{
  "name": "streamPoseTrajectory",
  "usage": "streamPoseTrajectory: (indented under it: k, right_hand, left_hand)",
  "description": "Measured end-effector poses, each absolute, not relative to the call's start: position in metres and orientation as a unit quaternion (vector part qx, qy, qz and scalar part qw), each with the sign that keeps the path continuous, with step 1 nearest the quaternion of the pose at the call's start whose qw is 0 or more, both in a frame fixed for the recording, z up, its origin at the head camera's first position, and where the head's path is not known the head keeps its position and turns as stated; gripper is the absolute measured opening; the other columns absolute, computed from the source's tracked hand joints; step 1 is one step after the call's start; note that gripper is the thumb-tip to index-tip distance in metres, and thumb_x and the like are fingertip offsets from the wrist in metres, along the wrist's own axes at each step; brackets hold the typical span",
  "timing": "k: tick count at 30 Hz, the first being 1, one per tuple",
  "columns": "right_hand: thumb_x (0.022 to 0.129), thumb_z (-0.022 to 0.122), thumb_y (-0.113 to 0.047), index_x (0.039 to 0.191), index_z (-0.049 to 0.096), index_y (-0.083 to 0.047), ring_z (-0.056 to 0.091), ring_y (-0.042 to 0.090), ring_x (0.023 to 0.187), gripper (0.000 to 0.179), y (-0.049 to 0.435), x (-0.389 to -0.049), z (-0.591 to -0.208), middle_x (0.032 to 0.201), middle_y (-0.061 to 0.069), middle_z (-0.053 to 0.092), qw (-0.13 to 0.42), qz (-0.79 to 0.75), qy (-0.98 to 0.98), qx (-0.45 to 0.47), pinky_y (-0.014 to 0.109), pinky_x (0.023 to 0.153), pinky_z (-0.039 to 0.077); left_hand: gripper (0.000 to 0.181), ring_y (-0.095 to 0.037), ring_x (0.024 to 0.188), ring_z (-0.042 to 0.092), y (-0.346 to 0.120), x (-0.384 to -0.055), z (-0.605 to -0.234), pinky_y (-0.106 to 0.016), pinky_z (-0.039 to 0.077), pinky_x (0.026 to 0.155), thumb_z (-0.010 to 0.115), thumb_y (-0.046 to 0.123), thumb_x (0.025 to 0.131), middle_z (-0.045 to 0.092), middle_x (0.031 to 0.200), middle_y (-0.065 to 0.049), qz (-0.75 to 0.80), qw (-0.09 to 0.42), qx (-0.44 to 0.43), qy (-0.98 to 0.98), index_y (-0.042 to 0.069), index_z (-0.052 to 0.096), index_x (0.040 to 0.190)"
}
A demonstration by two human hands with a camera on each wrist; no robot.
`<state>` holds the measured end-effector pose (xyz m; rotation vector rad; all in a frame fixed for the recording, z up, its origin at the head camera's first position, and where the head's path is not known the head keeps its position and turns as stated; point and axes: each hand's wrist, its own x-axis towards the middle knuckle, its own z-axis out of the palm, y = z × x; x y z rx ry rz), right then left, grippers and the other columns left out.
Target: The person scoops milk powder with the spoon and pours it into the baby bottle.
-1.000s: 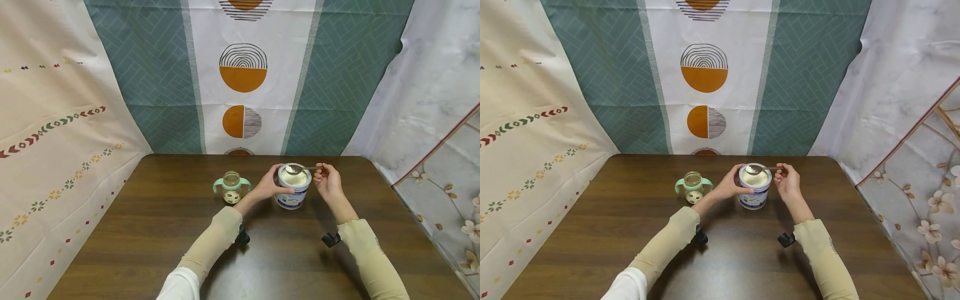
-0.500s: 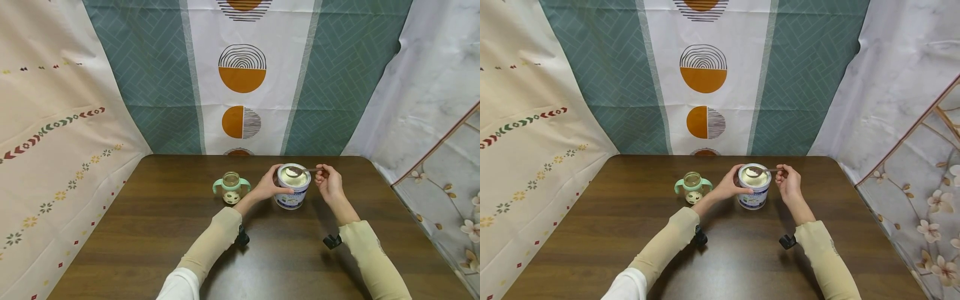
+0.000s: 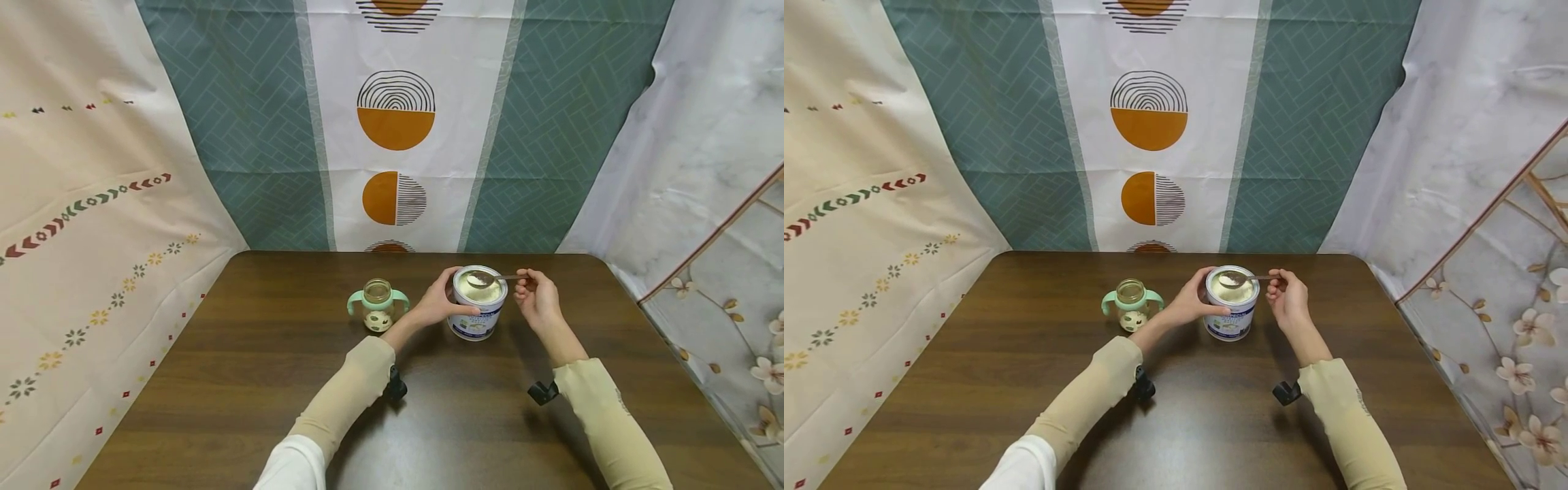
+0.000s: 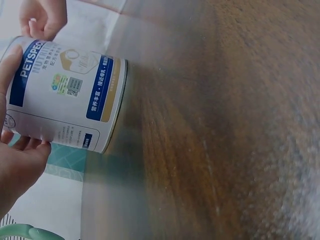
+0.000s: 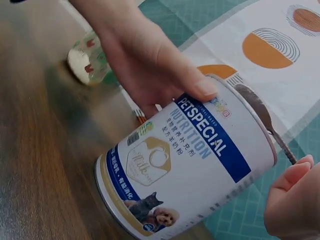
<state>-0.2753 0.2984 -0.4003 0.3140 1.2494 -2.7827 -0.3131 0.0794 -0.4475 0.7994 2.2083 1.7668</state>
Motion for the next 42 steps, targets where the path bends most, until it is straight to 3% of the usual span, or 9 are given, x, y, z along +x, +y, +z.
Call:
streamPoseTrajectory:
  k: [5, 10, 17, 36, 42]
  right_hand:
    - [0.105, 0.029, -0.019, 0.077, 0.061, -0.006, 0.043, 0.008, 0.05, 0.044, 0.298, -0.277, -0.399, 0.064, 0.0, 0.048, 0.068, -0.923, 0.362, 0.111, 0.015, 0.047, 0.037]
    - [0.105, 0.03, -0.019, 0.078, 0.061, -0.005, 0.041, 0.008, 0.051, 0.044, 0.298, -0.278, -0.397, 0.065, 0.0, 0.048, 0.076, -0.932, 0.336, 0.109, 0.016, 0.047, 0.036]
    - [0.105, 0.03, -0.02, 0.076, 0.063, -0.005, 0.039, 0.007, 0.049, 0.046, 0.292, -0.276, -0.391, 0.064, -0.001, 0.048, 0.068, -0.929, 0.351, 0.093, 0.015, 0.046, 0.035]
    - [0.105, 0.031, -0.019, 0.075, 0.062, -0.008, 0.037, 0.007, 0.049, 0.045, 0.282, -0.275, -0.383, 0.062, -0.002, 0.048, 0.031, -0.912, 0.399, 0.093, 0.014, 0.045, 0.032]
    - [0.105, 0.031, -0.02, 0.076, 0.062, -0.008, 0.039, 0.007, 0.048, 0.044, 0.283, -0.277, -0.382, 0.063, -0.003, 0.049, 0.033, -0.911, 0.403, 0.083, 0.014, 0.044, 0.033]
  left_hand:
    - [0.085, -0.024, 0.135, 0.044, 0.075, -0.303, -0.43, -0.032, 0.037, 0.114, 0.078, 0.007, 0.079, 0.042, 0.145, -0.015, 0.587, 0.11, 0.276, 0.753, 0.003, 0.028, 0.147]
    - [0.087, -0.024, 0.135, 0.044, 0.079, -0.313, -0.443, -0.034, 0.036, 0.114, 0.08, 0.007, 0.077, 0.042, 0.146, -0.014, 0.593, 0.101, 0.27, 0.752, 0.006, 0.029, 0.148]
    - [0.087, -0.02, 0.131, 0.048, 0.082, -0.318, -0.456, -0.031, 0.04, 0.11, 0.082, 0.007, 0.075, 0.045, 0.143, -0.009, 0.602, 0.081, 0.267, 0.748, 0.01, 0.031, 0.146]
    - [0.087, -0.026, 0.134, 0.046, 0.073, -0.317, -0.451, -0.035, 0.038, 0.113, 0.081, 0.007, 0.076, 0.044, 0.145, -0.014, 0.611, 0.079, 0.267, 0.741, 0.002, 0.031, 0.146]
    - [0.084, -0.026, 0.134, 0.046, 0.069, -0.316, -0.446, -0.036, 0.038, 0.113, 0.081, 0.008, 0.076, 0.046, 0.144, -0.013, 0.604, 0.073, 0.266, 0.748, 0.006, 0.034, 0.146]
